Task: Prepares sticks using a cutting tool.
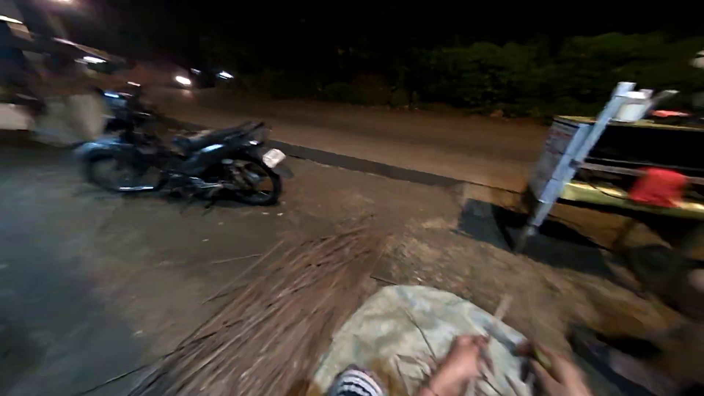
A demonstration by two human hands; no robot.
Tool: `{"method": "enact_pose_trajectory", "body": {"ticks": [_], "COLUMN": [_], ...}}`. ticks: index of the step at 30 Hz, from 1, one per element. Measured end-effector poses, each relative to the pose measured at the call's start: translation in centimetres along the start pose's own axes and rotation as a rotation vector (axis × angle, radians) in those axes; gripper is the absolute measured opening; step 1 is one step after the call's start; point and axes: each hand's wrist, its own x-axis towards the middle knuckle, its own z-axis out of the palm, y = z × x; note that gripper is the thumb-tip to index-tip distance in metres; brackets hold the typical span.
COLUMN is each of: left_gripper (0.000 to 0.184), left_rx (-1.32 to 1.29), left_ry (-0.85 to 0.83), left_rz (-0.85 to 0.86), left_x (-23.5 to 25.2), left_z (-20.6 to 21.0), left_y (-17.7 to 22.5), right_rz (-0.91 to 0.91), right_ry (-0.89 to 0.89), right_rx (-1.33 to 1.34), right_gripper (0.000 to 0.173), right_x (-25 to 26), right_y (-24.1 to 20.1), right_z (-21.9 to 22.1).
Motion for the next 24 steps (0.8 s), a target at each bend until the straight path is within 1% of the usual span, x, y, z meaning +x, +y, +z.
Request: {"method": "enact_pose_trajectory", "body": {"ticks": [2, 4, 7, 10, 14, 17, 20, 24], "left_gripper": [0.034, 0.031, 0.027, 0.031, 0.030, 0.038, 0.038, 0.038], "left_rx": [-0.019, -0.073, -0.210, -0.256, -0.209, -0.175, -0.169, -0.130], "left_ry": [-0.034, -0.058, -0.085, -0.118, -0.095, -0.145, -0.176, -0.239], "left_rz": [-0.013, -0.012, -0.042, -0.051, -0.056, -0.010, 0.005, -0.007], "left_x": [-1.8, -3.1, -4.1, -4.5, -4.5, -4.3, -4.2, -4.8], "left_z": [0.3, 0.4, 1.1, 1.4, 1.7, 2.0, 2.3, 2.8], "left_y": [2.5, 4.1, 4.9, 4.8, 4.7, 4.1, 3.8, 3.6], "right_rz": [0.049, 0.093, 0.133, 0.139, 0.147, 0.160, 0.144, 0.265], "right_ry": [-0.053, -0.100, -0.152, -0.156, -0.141, -0.099, -0.034, 0.037], "right_rx": [-0.311, -0.424, -0.540, -0.598, -0.720, -0.787, -0.800, -0.775], "right_gripper": [0.029, 0.025, 0.026, 0.026, 0.026, 0.028, 0.028, 0.030], "right_x": [-0.3, -0.5, -0.4, -0.4, -0.5, -0.2, 0.0, 0.6], "right_y": [-0.6, -1.8, -3.3, -3.7, -3.9, -3.5, -2.3, -1.3], "right_z": [-0.7, 0.0, 0.7, 0.7, 0.5, 0.2, -0.2, -2.2]}}
